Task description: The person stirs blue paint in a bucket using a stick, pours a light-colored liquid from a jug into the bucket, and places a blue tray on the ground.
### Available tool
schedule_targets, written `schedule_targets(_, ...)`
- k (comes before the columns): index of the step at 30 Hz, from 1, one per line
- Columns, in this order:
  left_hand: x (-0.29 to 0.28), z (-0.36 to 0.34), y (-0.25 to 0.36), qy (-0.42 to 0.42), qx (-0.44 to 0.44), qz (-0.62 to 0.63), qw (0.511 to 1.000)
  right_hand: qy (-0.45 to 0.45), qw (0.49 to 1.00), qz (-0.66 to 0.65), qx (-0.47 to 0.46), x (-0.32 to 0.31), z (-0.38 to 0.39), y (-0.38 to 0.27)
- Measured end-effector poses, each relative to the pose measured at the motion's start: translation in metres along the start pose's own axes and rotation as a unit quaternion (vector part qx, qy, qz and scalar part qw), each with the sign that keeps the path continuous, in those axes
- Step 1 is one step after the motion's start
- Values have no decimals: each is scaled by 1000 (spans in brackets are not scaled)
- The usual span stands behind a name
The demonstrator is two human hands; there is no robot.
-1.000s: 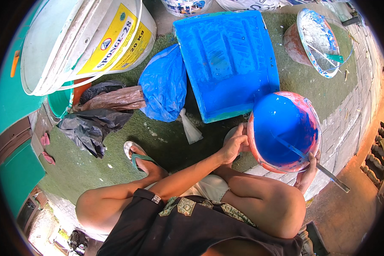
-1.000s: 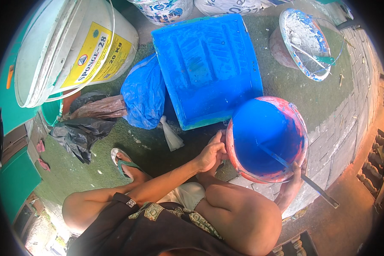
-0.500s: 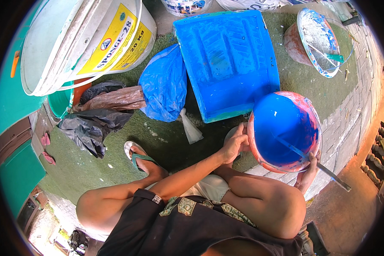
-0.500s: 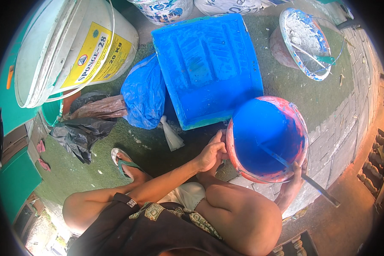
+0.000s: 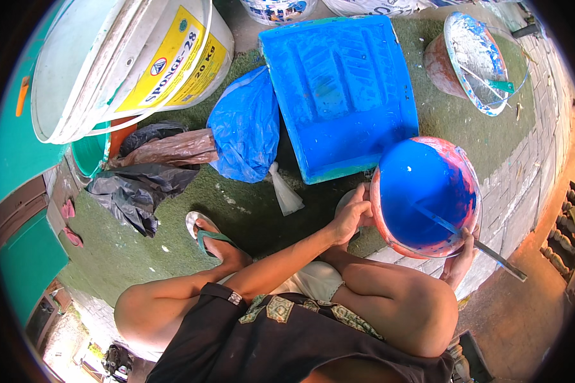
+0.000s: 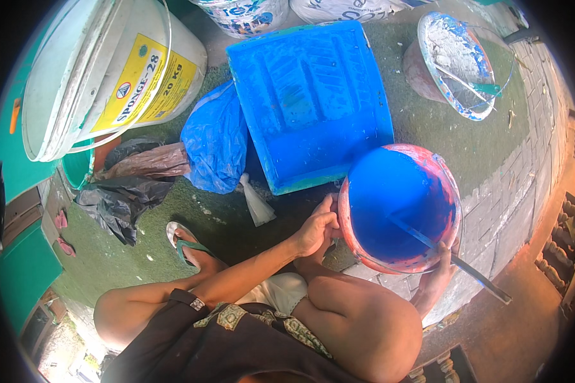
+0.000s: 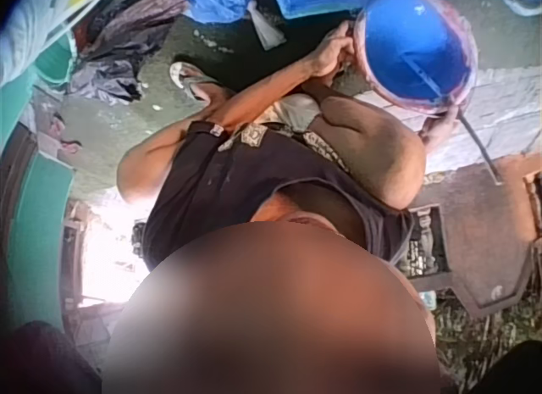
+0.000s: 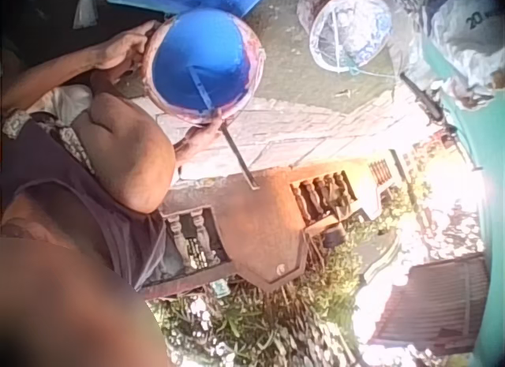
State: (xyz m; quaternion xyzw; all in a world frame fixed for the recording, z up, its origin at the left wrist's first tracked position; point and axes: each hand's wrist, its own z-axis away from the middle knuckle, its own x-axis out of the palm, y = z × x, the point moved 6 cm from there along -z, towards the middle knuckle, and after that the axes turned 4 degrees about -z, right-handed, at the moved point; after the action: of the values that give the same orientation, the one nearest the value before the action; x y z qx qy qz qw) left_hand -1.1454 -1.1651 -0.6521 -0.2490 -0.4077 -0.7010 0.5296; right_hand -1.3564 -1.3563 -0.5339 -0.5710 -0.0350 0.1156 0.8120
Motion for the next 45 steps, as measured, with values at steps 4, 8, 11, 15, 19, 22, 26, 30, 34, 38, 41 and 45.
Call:
schedule_targets(4,2,0,0,8,6,-6,1000,6,999,-38,5,-6,-3,6)
schedule_targets(8,5,1,-2,23,12,-51,998,69,995,-59,44,-26,-10,22)
schedule_targets(11,9,5,3,33,26,-148,988,11,996,-83,30,-28,-14,29)
schedule_targets(15,25,13,14,0,28,-133,991,50,994,-85,47,-37,-18,39)
schedule_targets(19,39,17,24,-15,37,-138,990,22,992,-110,51,-34,-22,47)
schedule_targets(22,42,18,28,-15,46,-139,989,3,992,-112,53,-35,-23,53)
schedule_targets(26,38,17,23,-22,2,-154,988,-16,991,-124,48,-41,-25,63)
schedule_targets(30,38,18,25,-17,21,-161,987,-1,994,-92,56,-51,-27,70)
schedule_targets(34,40,17,23,-27,-11,-160,987,13,998,-42,48,-56,-27,69)
schedule_targets(38,37,14,21,-38,7,-185,982,-29,998,-39,46,-56,-27,64)
schedule_targets(41,36,10,15,-44,28,-197,979,-42,998,-23,49,-61,-28,63)
schedule_targets(45,38,6,15,-36,84,-236,967,99,977,140,127,-86,-23,73)
